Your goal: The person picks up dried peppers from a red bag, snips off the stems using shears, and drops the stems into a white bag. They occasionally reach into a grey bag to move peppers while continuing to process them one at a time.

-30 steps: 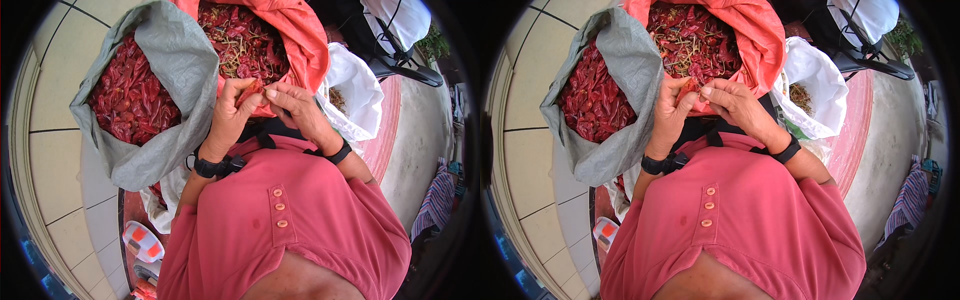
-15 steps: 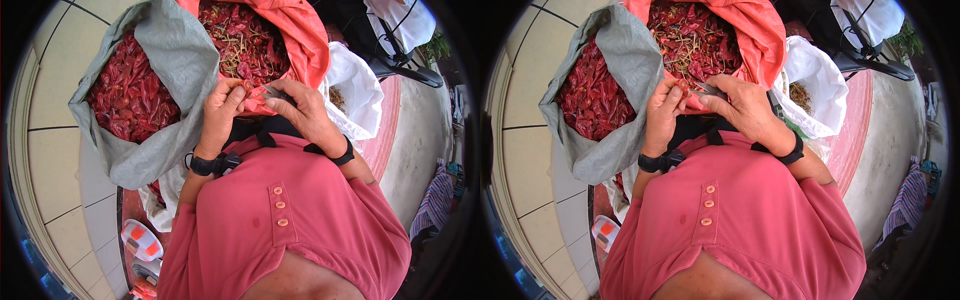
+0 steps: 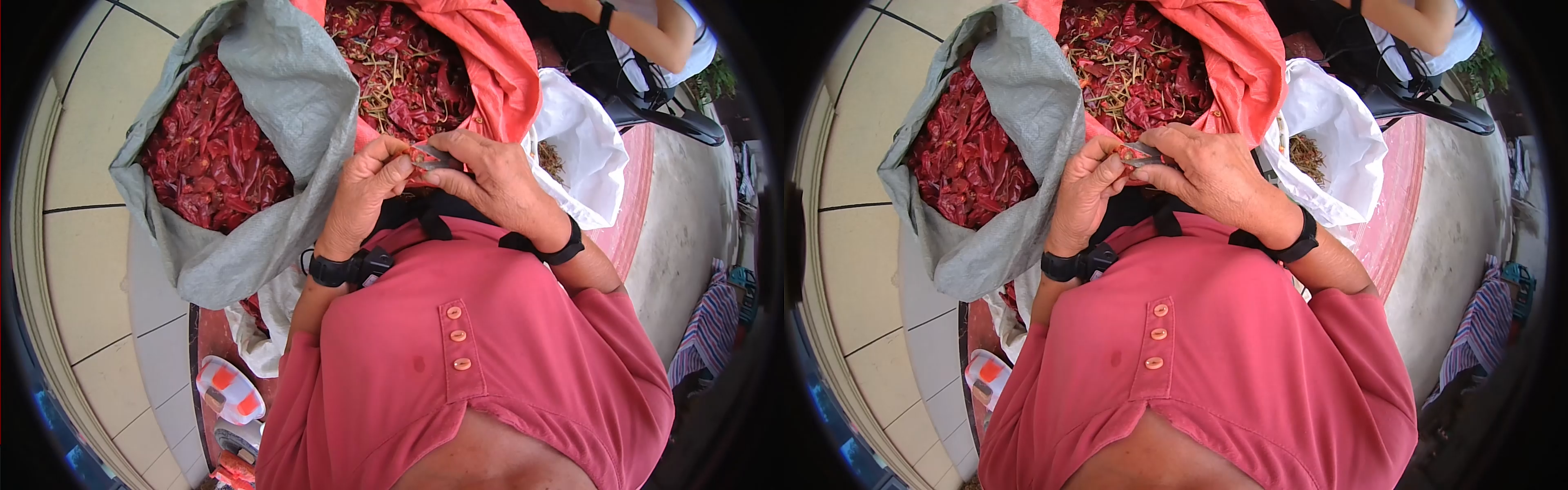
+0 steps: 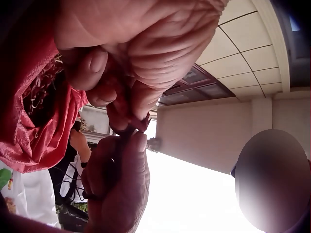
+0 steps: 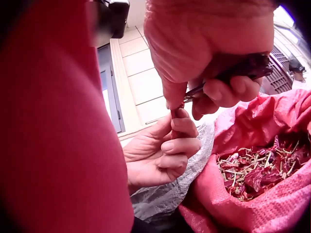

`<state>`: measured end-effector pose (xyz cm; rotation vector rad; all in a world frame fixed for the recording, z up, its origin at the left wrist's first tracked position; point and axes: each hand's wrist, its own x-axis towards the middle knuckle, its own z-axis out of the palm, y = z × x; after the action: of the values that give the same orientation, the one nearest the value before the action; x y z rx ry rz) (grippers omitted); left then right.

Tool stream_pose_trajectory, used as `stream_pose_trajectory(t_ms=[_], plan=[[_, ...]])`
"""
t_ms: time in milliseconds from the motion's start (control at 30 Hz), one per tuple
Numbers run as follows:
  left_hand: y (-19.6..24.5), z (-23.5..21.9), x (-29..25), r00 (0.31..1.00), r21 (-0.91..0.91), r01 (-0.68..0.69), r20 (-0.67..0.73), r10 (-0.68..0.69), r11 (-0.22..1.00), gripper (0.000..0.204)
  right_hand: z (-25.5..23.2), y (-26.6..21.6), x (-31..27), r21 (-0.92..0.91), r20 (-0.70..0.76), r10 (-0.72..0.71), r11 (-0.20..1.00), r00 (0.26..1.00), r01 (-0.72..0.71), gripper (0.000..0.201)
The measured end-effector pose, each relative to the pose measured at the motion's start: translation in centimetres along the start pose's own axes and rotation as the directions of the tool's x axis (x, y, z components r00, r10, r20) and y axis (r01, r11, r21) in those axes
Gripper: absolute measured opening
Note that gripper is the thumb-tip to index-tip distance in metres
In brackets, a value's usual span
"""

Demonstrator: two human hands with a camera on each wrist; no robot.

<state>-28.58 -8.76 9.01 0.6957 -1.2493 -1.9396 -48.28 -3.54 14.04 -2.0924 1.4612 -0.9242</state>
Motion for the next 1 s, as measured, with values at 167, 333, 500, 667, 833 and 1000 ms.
stream_pose_trajectory(t_ms=[167,333,500,667,833,1000], plan=[[0.0,0.3,0.2,1.000,0.020,-0.012,-0.004,0.012,1.000,0.017,0.6,0.7,-0.2,0.024,-0.009,-0.006,1.000,1.000,0.006,0.040],[0.0,0.1,0.4,0.999,0.107,-0.027,-0.026,0.030,0.994,0.016,1.6,1.7,-0.1,0.022,-0.053,-0.033,0.999,0.998,0.035,0.037],[-0.5,0.3,0.4,1.000,-0.010,-0.008,-0.030,0.008,1.000,0.014,2.6,1.9,-0.3,-0.032,-0.161,-0.056,0.998,0.985,0.052,0.033],[-0.6,0.7,0.8,1.000,-0.101,0.008,-0.027,-0.011,0.995,0.014,3.4,2.3,-0.5,0.170,-0.196,0.027,0.985,0.980,0.006,0.029],[-0.7,0.2,0.8,0.999,-0.058,0.032,-0.007,-0.032,0.998,0.016,3.2,2.3,-0.2,0.471,-0.063,0.153,0.876,0.986,-0.105,0.032],[-0.5,0.1,0.6,0.998,-0.062,0.057,0.008,-0.056,0.996,0.015,1.8,1.5,0.1,0.174,-0.020,0.060,0.983,0.998,-0.055,0.034]])
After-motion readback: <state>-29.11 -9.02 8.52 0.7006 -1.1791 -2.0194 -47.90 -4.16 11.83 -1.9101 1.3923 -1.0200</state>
